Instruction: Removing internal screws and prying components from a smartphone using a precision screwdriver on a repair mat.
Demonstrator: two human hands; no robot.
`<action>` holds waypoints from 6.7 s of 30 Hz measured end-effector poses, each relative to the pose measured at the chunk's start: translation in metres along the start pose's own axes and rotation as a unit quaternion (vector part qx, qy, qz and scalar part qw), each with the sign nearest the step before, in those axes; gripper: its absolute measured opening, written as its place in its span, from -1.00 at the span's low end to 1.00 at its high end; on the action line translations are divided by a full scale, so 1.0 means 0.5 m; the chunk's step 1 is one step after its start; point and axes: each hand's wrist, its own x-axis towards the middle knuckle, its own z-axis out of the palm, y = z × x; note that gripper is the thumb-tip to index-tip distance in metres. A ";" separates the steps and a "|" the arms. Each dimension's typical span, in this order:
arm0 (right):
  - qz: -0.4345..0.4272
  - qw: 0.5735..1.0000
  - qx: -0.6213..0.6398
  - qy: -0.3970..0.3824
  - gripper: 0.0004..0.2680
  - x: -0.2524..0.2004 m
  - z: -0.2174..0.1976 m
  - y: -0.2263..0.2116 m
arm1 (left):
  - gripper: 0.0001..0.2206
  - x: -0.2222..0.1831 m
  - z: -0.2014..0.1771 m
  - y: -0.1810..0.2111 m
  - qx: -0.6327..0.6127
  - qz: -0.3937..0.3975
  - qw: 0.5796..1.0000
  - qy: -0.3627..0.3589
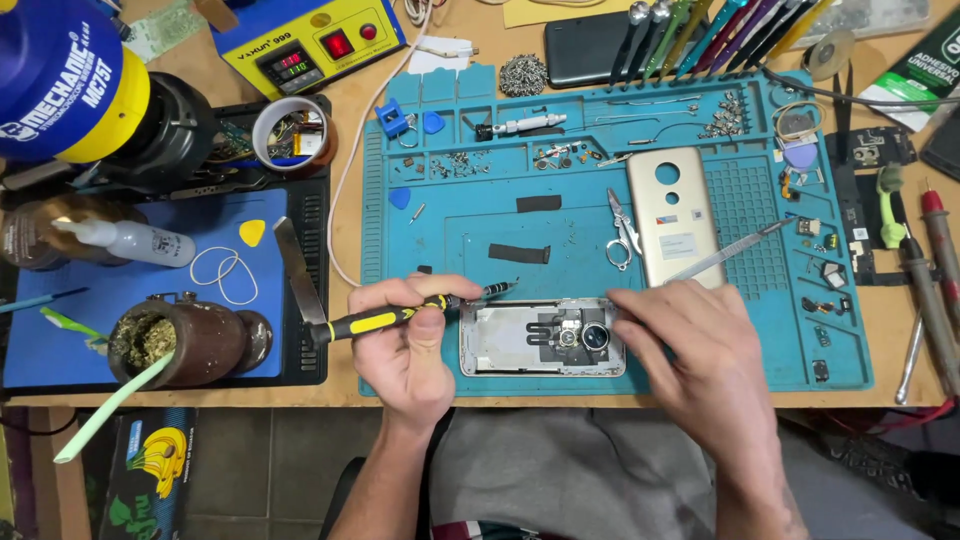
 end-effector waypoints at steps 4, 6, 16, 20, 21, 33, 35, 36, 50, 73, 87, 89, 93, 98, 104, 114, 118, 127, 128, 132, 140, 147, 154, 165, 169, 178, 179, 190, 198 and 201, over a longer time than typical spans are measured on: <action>0.000 0.998 0.043 -0.036 -0.82 0.074 0.036 -0.031 | -0.81 -0.002 0.001 0.008 -0.013 0.017 1.000 -0.019; 0.002 0.994 0.080 -0.075 -0.83 0.106 0.052 -0.039 | -0.78 0.002 -0.002 0.011 -0.032 0.013 0.999 -0.030; 0.072 0.968 0.216 -0.103 -0.93 0.147 0.058 -0.059 | -0.83 0.013 -0.018 -0.011 -0.097 0.058 0.993 -0.035; 0.104 0.967 0.212 -0.100 -0.92 0.148 0.060 -0.062 | -0.83 0.017 -0.023 -0.004 -0.099 0.040 0.994 -0.026; 0.107 0.967 0.210 -0.096 -0.92 0.146 0.064 -0.060 | -0.83 0.018 -0.024 0.000 -0.097 0.036 0.994 -0.026; -0.042 0.988 0.136 -0.056 -0.93 0.133 0.093 -0.065 | -0.80 0.006 -0.030 -0.017 -0.135 -0.041 0.990 0.004; -0.049 0.988 0.134 -0.054 -0.93 0.133 0.092 -0.066 | -0.79 0.006 -0.026 -0.017 -0.145 -0.044 0.988 0.010; -0.053 0.988 0.134 -0.054 -0.93 0.133 0.093 -0.066 | -0.78 0.005 -0.024 -0.019 -0.155 -0.050 0.987 0.014; -0.019 0.965 0.254 -0.062 -0.99 0.128 0.079 -0.068 | -0.75 0.003 -0.039 -0.028 -0.165 -0.038 0.985 0.007; -0.043 0.979 0.200 -0.019 -0.94 0.124 0.073 -0.065 | -0.73 0.005 -0.017 0.005 -0.074 0.030 0.997 -0.004; -0.012 0.998 0.053 -0.018 -0.64 0.061 0.023 -0.050 | -0.75 -0.010 -0.023 0.013 -0.054 -0.022 0.998 0.000; 0.031 0.998 0.056 -0.005 -0.70 0.027 -0.007 -0.032 | -0.74 -0.012 -0.009 0.016 -0.056 -0.015 0.998 -0.012; 0.067 0.996 0.053 0.024 -0.81 -0.026 -0.033 -0.001 | -0.77 -0.023 0.060 0.018 -0.108 0.011 0.990 -0.090; 0.039 0.999 0.027 0.022 -0.82 -0.045 -0.021 0.024 | -0.86 -0.015 0.138 -0.014 -0.068 0.077 0.980 -0.170; 0.017 1.000 -0.005 -0.001 -0.85 -0.040 -0.023 0.026 | -0.83 -0.027 0.142 -0.030 -0.002 0.092 0.983 -0.161; 0.024 1.000 -0.006 -0.008 -0.85 -0.041 -0.023 0.028 | -0.82 -0.016 0.147 -0.023 0.017 0.113 0.976 -0.187; 0.017 0.995 0.103 -0.003 -0.85 -0.013 -0.060 0.014 | -0.79 0.008 0.156 -0.010 0.011 0.137 0.969 -0.206; -0.170 0.980 0.049 -0.087 -0.64 0.188 -0.168 -0.103 | -0.78 0.024 0.157 -0.019 0.107 0.083 0.945 -0.298; 0.145 0.973 0.092 -0.154 -0.80 0.220 -0.176 -0.136 | -0.85 0.029 0.159 -0.027 0.067 0.114 0.947 -0.293; -0.096 0.992 -0.080 -0.013 -0.75 0.168 -0.131 -0.095 | -0.76 0.012 0.157 -0.040 0.085 0.085 0.954 -0.274; -0.172 0.983 -0.006 -0.070 -0.70 0.178 -0.158 -0.098 | -0.86 0.022 0.148 -0.023 0.063 0.098 0.957 -0.265; -0.124 0.986 -0.114 0.010 -0.60 0.166 -0.134 -0.070 | -0.51 -0.003 0.136 -0.043 0.111 -0.088 0.948 -0.286; -0.140 0.989 -0.007 -0.044 -0.76 0.178 -0.164 -0.095 | -0.69 0.026 0.151 -0.024 0.054 0.064 0.957 -0.278; -0.143 0.987 -0.070 -0.012 -0.76 0.174 -0.132 -0.090 | -0.61 0.037 0.154 -0.007 0.036 0.046 0.964 -0.259; -0.142 0.986 0.037 -0.079 -0.74 0.181 -0.156 -0.094 | -0.49 0.032 0.147 -0.013 0.036 0.014 0.958 -0.285; -0.112 0.993 -0.023 0.005 -0.75 0.167 -0.137 -0.080 | -0.77 0.015 0.152 -0.028 0.053 -0.037 0.965 -0.255; -0.117 0.992 -0.045 0.022 -0.77 0.166 -0.134 -0.069 | -0.88 0.018 0.153 -0.027 0.063 -0.020 0.970 -0.236; -0.136 0.990 -0.025 -0.015 -0.77 0.159 -0.142 -0.083 | -0.88 0.016 0.159 -0.026 0.086 0.077 0.971 -0.208; -0.153 0.986 0.021 -0.056 -0.67 0.171 -0.157 -0.087 | -0.82 0.022 0.145 -0.029 0.024 0.027 0.957 -0.288; -0.125 0.991 0.034 -0.037 -0.77 0.162 -0.143 -0.079 | -0.71 0.018 0.145 -0.030 0.022 0.037 0.957 -0.288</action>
